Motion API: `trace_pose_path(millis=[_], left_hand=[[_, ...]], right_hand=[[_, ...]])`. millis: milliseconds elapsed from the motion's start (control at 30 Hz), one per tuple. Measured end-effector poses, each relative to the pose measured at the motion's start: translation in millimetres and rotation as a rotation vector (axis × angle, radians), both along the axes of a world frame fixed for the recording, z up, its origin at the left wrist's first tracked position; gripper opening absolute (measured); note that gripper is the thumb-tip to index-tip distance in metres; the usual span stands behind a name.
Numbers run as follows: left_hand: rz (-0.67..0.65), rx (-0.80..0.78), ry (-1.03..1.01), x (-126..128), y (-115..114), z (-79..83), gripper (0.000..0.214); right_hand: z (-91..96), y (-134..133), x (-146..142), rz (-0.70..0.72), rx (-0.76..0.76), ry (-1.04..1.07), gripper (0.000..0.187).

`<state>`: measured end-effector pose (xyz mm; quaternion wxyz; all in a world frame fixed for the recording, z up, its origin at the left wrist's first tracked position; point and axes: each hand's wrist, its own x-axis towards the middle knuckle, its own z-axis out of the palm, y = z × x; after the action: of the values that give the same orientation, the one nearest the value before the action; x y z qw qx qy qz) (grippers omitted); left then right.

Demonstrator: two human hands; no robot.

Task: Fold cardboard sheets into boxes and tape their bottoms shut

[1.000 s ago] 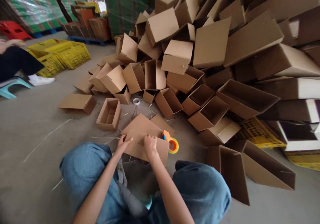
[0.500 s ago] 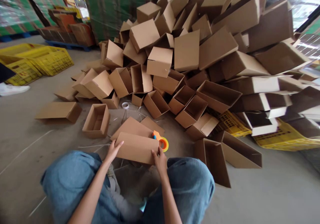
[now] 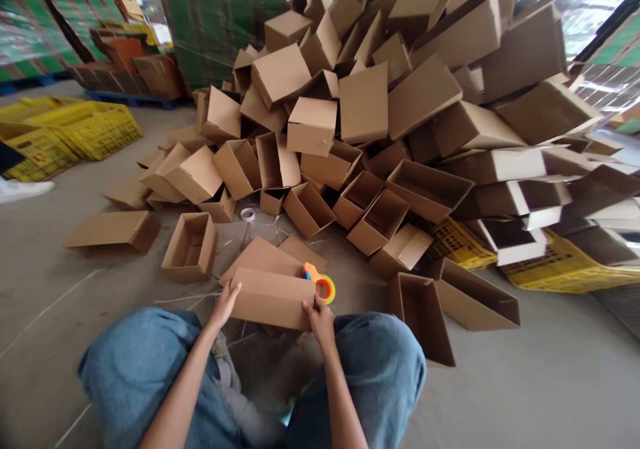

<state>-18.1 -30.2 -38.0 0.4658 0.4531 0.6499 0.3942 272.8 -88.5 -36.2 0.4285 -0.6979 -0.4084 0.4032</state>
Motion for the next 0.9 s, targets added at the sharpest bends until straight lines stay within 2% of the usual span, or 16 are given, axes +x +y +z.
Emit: trace_pose_path(millis=[167, 267, 500, 900], left_hand=[[-0.008, -0.005, -0.143, -3.1, 2.0, -7.8, 0.05], [-0.05, 0.002, -0.193, -3.3, -0.1, -5.6, 0.056], [-0.1, 0.003, -0.115, -0.7, -8.6, 9.8, 0.06], [0.001, -0.057, -0.014, -0.2, -3.4, 18.6, 0.059]], right_hand=[[-1.9, 1.1, 2.4, 0.022, -0.016, -0.016, 0.065], [-3.8, 1.6, 4.8, 0.019, -0.023, -0.034, 0.06], [-3.8, -1.0, 4.8, 0.013, -0.07, -0.047, 0.061], [9.9, -1.8, 0.2, -0.05, -0.147, -0.161, 0.054]])
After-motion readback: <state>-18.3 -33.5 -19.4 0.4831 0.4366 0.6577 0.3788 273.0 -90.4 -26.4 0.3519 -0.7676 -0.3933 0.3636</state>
